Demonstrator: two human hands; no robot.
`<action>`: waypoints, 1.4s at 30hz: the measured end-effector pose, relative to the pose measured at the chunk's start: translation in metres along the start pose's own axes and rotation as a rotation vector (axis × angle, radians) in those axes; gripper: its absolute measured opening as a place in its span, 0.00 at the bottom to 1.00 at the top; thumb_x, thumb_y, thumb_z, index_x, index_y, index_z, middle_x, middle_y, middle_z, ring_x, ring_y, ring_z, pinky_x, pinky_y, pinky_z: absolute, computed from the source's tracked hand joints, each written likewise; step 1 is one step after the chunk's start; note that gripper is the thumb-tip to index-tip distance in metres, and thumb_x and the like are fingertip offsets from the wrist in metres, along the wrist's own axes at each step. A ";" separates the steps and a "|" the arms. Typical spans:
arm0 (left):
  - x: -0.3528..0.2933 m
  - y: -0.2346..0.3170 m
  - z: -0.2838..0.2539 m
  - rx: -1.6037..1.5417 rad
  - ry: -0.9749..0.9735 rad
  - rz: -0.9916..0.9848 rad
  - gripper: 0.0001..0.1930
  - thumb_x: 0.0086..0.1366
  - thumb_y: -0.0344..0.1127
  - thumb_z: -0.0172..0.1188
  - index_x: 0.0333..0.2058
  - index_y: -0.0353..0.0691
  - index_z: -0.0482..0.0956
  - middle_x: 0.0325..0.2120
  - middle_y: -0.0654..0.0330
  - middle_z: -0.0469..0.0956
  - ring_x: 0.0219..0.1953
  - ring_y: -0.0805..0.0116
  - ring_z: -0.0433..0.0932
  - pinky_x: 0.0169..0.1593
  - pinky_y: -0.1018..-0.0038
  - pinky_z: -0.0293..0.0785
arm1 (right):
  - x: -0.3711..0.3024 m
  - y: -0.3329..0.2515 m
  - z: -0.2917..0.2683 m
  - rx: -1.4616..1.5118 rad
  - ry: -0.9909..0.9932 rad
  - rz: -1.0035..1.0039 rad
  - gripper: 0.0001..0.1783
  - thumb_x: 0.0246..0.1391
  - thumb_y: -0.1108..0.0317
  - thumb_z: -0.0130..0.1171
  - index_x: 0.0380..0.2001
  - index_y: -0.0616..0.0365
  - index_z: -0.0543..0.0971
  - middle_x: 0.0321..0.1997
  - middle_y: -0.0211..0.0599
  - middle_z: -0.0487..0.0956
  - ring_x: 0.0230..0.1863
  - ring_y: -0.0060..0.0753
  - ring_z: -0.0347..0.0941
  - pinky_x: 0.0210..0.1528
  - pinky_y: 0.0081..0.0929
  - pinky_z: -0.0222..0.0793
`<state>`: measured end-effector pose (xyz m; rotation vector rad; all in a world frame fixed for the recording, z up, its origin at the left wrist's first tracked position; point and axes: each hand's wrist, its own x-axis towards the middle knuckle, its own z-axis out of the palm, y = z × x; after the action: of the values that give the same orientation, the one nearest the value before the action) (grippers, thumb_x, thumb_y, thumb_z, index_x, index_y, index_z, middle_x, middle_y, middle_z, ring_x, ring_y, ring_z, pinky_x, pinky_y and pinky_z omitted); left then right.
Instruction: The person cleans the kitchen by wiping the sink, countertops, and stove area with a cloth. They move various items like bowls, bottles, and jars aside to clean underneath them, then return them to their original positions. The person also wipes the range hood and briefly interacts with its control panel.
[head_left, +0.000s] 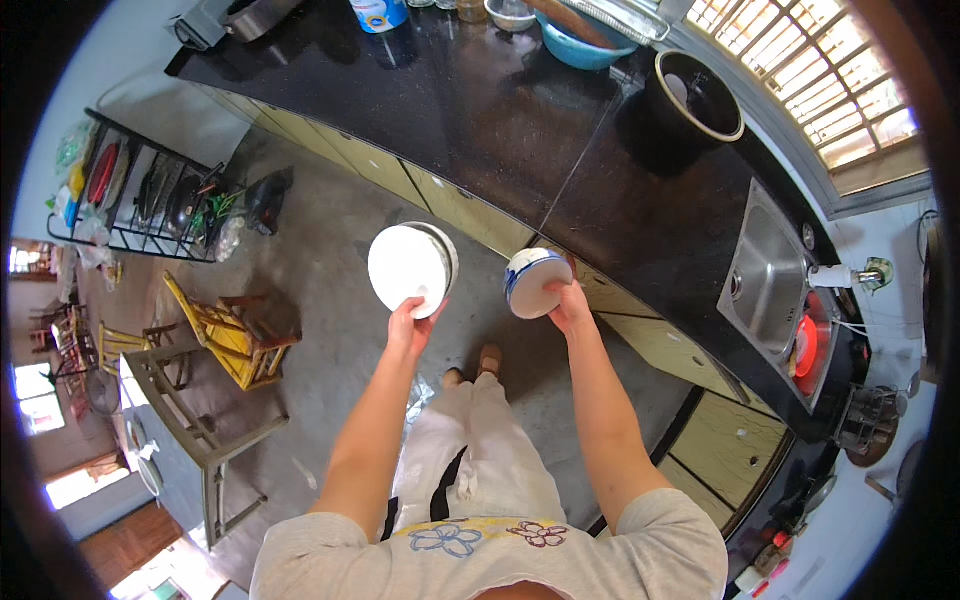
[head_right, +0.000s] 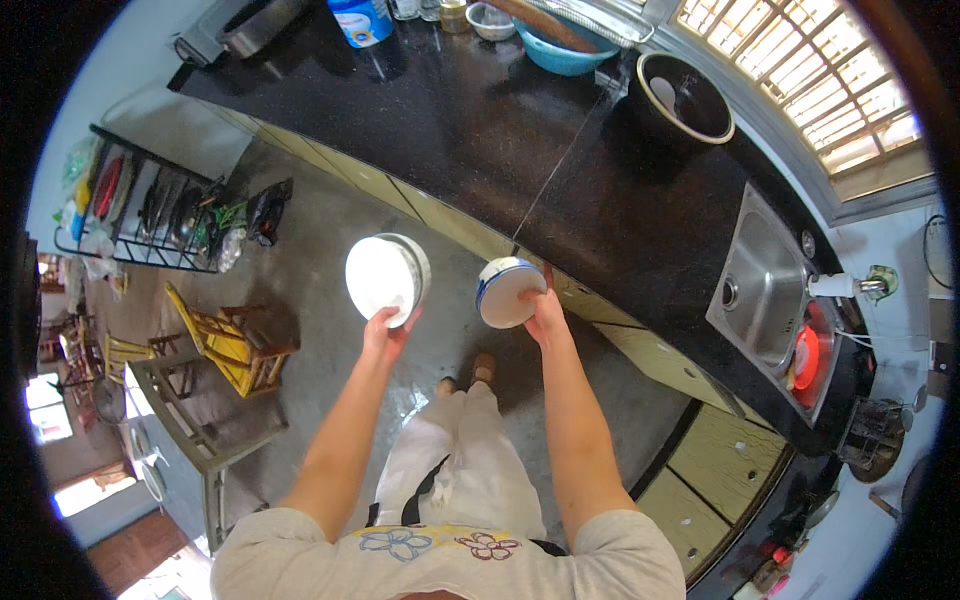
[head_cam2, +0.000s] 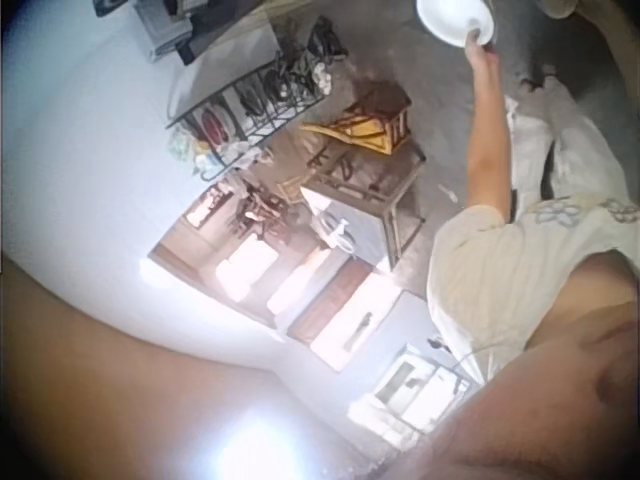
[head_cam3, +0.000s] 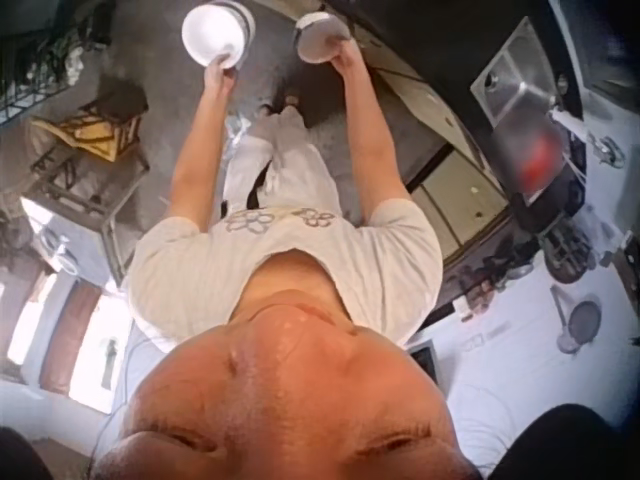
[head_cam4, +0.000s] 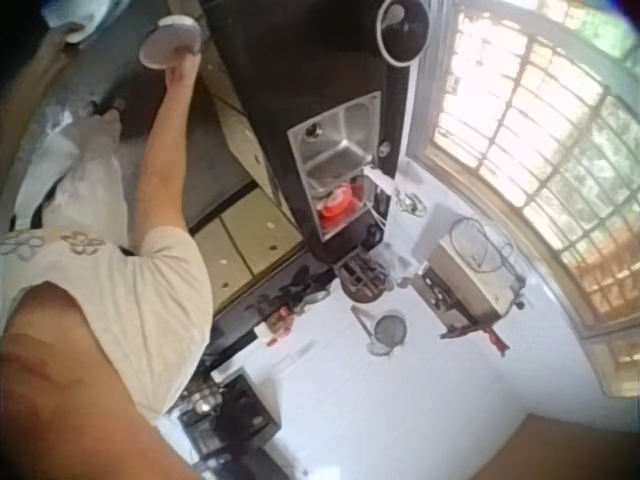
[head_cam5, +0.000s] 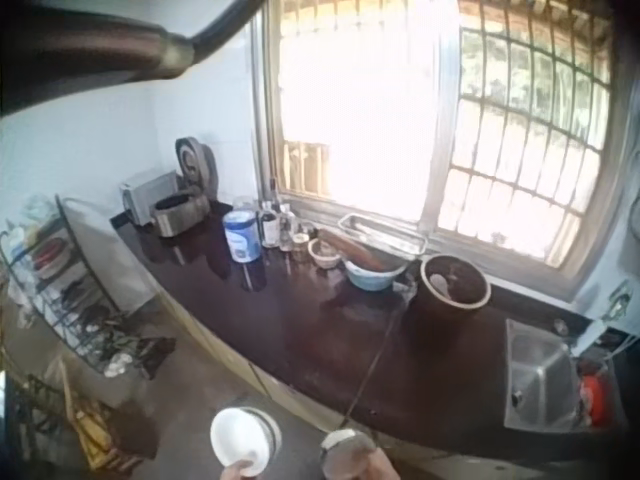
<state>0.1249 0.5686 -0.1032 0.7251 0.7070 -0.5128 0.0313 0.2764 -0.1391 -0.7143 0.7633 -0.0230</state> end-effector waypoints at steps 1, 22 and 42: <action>0.003 -0.001 -0.004 -0.003 -0.014 -0.003 0.27 0.59 0.19 0.49 0.59 0.24 0.61 0.56 0.41 0.69 0.57 0.40 0.72 0.62 0.45 0.74 | 0.009 0.005 -0.006 0.042 -0.001 0.029 0.33 0.47 0.83 0.51 0.61 0.58 0.68 0.57 0.39 0.73 0.60 0.44 0.69 0.62 0.43 0.67; 0.019 0.022 -0.110 0.351 -0.017 -0.144 0.22 0.59 0.26 0.57 0.53 0.29 0.71 0.44 0.51 0.79 0.43 0.56 0.82 0.42 0.64 0.83 | -0.230 0.133 -0.042 0.041 0.500 0.051 0.32 0.45 0.81 0.56 0.59 0.60 0.71 0.55 0.42 0.77 0.58 0.45 0.74 0.60 0.41 0.71; 0.203 -0.102 -0.158 0.692 -0.444 -0.190 0.30 0.60 0.23 0.44 0.62 0.18 0.53 0.55 0.35 0.67 0.52 0.41 0.77 0.52 0.51 0.84 | 0.107 0.042 -0.014 -0.829 0.030 -0.435 0.55 0.56 0.65 0.69 0.76 0.54 0.44 0.74 0.51 0.59 0.70 0.47 0.59 0.67 0.39 0.58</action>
<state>0.1305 0.5836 -0.3795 1.1417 0.1646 -1.0804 0.0912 0.2719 -0.2382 -1.6646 0.6199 -0.1169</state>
